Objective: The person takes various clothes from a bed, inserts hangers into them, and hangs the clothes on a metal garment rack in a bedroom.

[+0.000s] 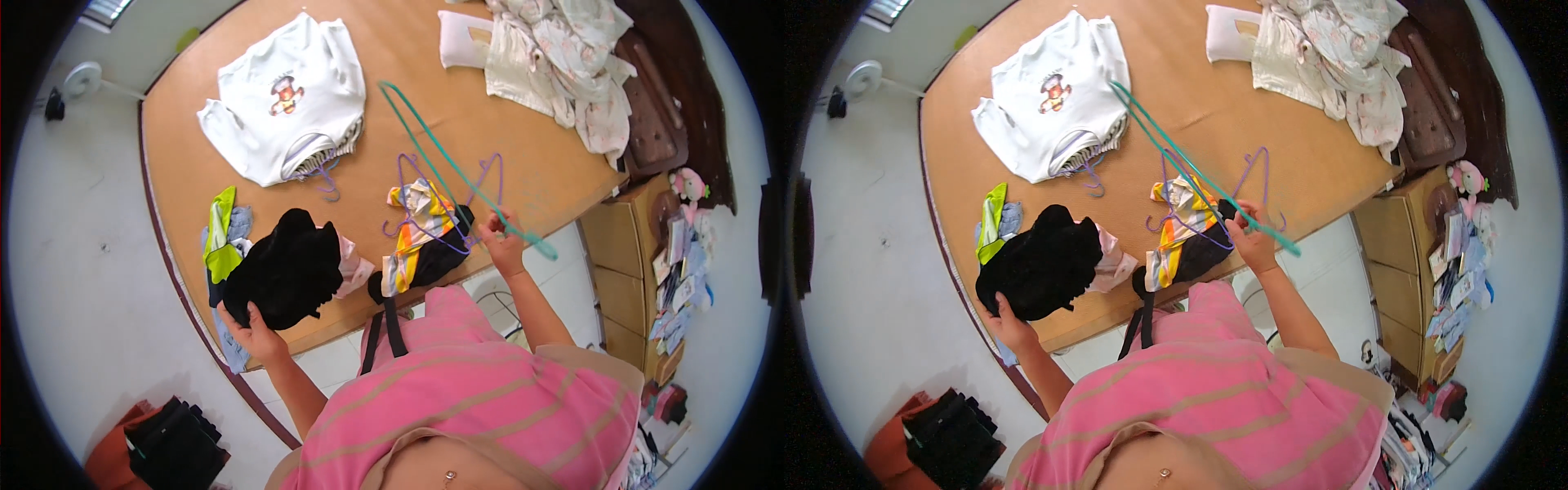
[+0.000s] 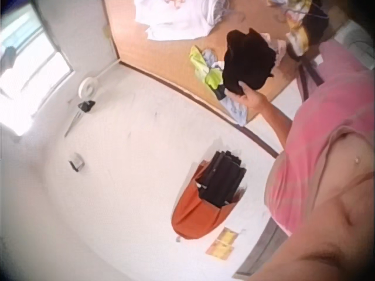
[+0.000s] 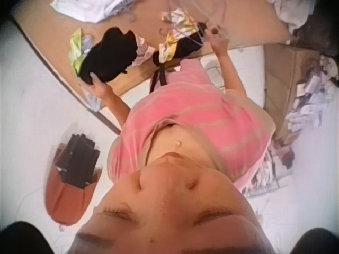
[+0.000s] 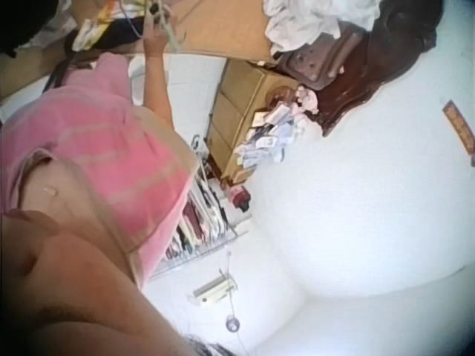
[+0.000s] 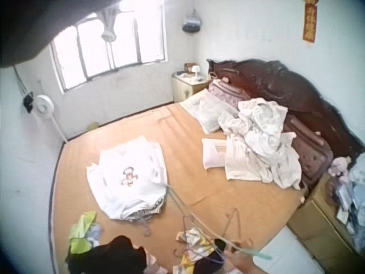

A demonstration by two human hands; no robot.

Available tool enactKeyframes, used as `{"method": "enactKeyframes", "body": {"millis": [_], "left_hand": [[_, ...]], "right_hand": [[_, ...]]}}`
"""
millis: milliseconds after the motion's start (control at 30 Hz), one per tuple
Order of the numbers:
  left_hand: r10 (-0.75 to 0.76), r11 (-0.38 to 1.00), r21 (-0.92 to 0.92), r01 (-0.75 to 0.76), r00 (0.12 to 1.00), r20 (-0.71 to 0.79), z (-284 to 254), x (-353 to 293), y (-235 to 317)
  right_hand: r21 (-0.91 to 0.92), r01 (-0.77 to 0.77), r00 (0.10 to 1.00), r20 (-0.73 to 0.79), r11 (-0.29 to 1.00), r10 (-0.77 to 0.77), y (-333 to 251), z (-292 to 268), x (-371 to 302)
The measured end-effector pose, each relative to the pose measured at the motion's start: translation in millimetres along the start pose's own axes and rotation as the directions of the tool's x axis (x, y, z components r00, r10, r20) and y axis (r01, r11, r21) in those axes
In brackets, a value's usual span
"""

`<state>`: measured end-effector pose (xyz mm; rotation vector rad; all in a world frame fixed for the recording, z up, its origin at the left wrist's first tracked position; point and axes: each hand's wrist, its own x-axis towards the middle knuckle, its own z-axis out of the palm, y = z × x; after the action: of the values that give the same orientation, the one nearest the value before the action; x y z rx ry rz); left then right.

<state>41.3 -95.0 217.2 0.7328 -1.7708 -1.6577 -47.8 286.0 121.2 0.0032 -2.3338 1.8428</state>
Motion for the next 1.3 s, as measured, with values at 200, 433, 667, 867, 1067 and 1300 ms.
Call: {"method": "enactKeyframes", "body": {"millis": [200,433,667,867,1067,1300], "left_hand": [[0.095,0.970,0.224,-0.094,0.995,0.010,4,10,37],[0.052,0.986,0.164,-0.036,0.994,-0.091,3,10,34],[0.413,0.782,0.393,-0.485,0.874,0.258,50,-53,63],[0.575,0.673,0.410,-0.616,0.784,0.235,39,-87,77],[0.471,0.776,0.502,-0.383,0.881,-0.056,27,-57,19],[0.176,0.933,0.334,-0.134,0.980,-0.097,44,-65,-20]], "right_hand": [[0.059,-0.081,0.979,0.191,0.995,0.069,-69,15,-7],[0.037,0.034,0.690,0.722,0.999,-0.050,-139,10,-54],[0.176,0.066,0.711,0.682,0.982,-0.170,-158,86,-79],[0.419,-0.256,0.865,0.501,0.871,0.013,-201,106,-63],[0.696,-0.320,0.830,0.534,0.642,-0.165,-249,90,-61],[0.744,-0.286,0.883,0.450,0.605,-0.136,-288,99,-40]]}}
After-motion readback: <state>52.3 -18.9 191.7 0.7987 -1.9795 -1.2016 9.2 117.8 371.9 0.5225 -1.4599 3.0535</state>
